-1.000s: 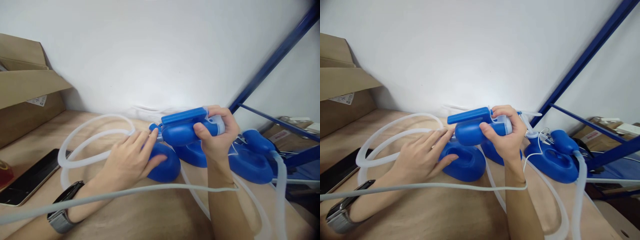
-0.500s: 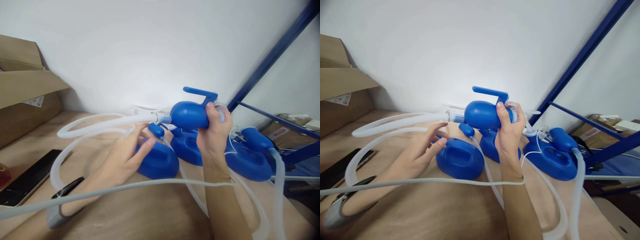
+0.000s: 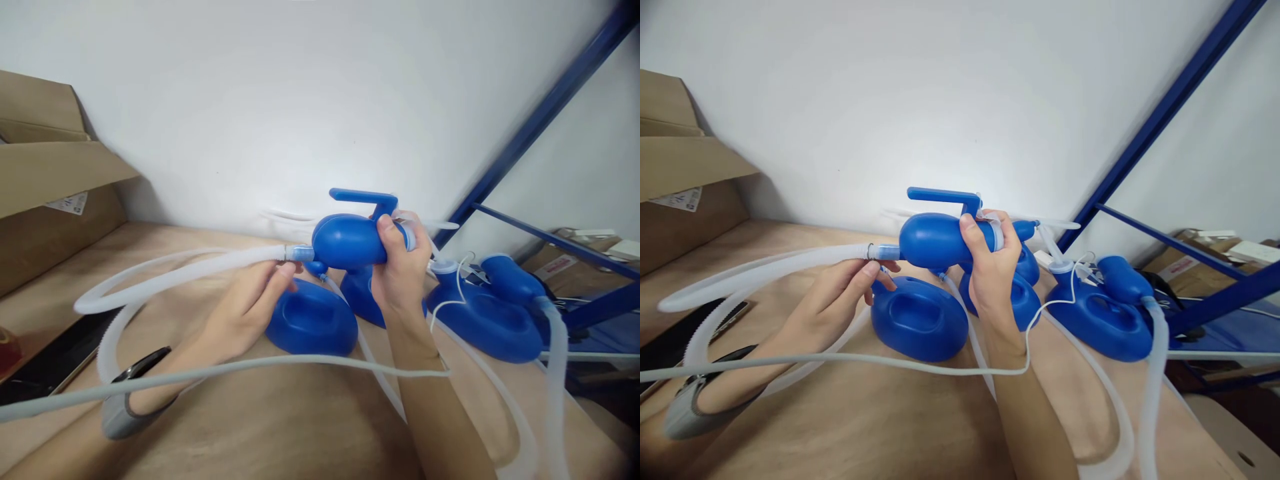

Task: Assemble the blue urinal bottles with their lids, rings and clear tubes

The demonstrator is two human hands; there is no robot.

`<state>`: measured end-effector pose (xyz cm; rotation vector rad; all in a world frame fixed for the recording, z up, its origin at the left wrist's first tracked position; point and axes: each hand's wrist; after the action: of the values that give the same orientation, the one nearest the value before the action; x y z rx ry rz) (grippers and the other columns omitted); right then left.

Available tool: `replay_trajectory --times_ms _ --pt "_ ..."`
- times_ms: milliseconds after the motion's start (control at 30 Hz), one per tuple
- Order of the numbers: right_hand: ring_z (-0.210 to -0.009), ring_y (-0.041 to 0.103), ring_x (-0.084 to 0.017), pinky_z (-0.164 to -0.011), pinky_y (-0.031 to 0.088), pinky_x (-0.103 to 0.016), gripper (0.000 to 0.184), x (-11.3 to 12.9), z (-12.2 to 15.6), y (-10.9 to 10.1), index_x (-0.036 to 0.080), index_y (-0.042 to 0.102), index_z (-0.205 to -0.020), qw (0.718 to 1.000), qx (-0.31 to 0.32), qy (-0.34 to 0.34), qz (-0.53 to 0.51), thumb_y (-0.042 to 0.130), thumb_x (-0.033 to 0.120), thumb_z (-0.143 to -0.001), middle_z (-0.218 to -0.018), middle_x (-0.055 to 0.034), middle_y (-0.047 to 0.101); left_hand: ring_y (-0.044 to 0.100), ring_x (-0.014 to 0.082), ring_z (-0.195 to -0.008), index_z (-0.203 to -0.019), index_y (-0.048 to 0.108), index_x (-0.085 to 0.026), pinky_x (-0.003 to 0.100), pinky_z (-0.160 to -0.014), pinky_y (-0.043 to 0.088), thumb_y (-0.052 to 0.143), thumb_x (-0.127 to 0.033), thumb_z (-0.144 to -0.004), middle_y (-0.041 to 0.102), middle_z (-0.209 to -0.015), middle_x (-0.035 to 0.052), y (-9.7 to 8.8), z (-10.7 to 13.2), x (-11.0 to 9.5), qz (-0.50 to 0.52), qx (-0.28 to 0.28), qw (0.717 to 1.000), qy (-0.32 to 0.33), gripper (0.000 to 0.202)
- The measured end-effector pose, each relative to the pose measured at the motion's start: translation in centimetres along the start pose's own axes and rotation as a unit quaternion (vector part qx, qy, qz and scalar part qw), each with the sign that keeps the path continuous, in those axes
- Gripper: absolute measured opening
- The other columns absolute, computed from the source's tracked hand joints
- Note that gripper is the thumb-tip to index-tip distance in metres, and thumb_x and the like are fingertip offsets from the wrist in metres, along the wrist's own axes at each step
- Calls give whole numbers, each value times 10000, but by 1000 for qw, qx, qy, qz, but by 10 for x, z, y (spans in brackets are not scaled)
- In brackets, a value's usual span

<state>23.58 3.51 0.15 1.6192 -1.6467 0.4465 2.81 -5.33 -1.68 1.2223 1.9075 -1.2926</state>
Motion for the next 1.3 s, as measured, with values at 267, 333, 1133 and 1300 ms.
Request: replay_trajectory --times_ms 267,333,1133,1300 --pt "-782 605 -161 -758 538 -316 375 1 4 -4 254 638 -927 996 2 -61 59 818 566 -823 -868 23 606 683 233 -880 -1055 714 -205 370 -730 574 404 -604 -1099 763 -1050 72 2 1 8 74 37 996 -35 507" --pt "-779 600 -157 -754 532 -312 359 2 5 -3 252 647 -926 997 3 -59 53 828 544 -823 -867 25 610 685 242 -885 -1068 704 -204 373 -714 567 408 -620 -1091 759 -1075 81 2 0 9 92 48 994 -38 511" --pt "-783 622 -185 -760 553 -360 313 0 7 -3 265 668 -941 993 20 -82 87 810 525 -842 -866 14 630 543 178 -631 -698 468 -239 352 -707 444 362 -462 -1105 546 -619 -31 2 -3 6 89 101 990 -48 477" --pt "-805 636 -192 -771 556 -364 306 2 8 -1 261 673 -933 992 13 -85 90 823 508 -830 -883 10 648 400 146 -557 -700 377 -243 317 -531 325 435 -522 -1078 387 -641 -46 6 -2 7 175 93 975 -104 474"
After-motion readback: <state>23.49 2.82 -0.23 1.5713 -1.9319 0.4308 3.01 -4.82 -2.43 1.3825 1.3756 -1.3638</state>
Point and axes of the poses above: each hand's wrist, its own z-axis away from the middle knuckle, its own y-axis out of the palm, x = y × z
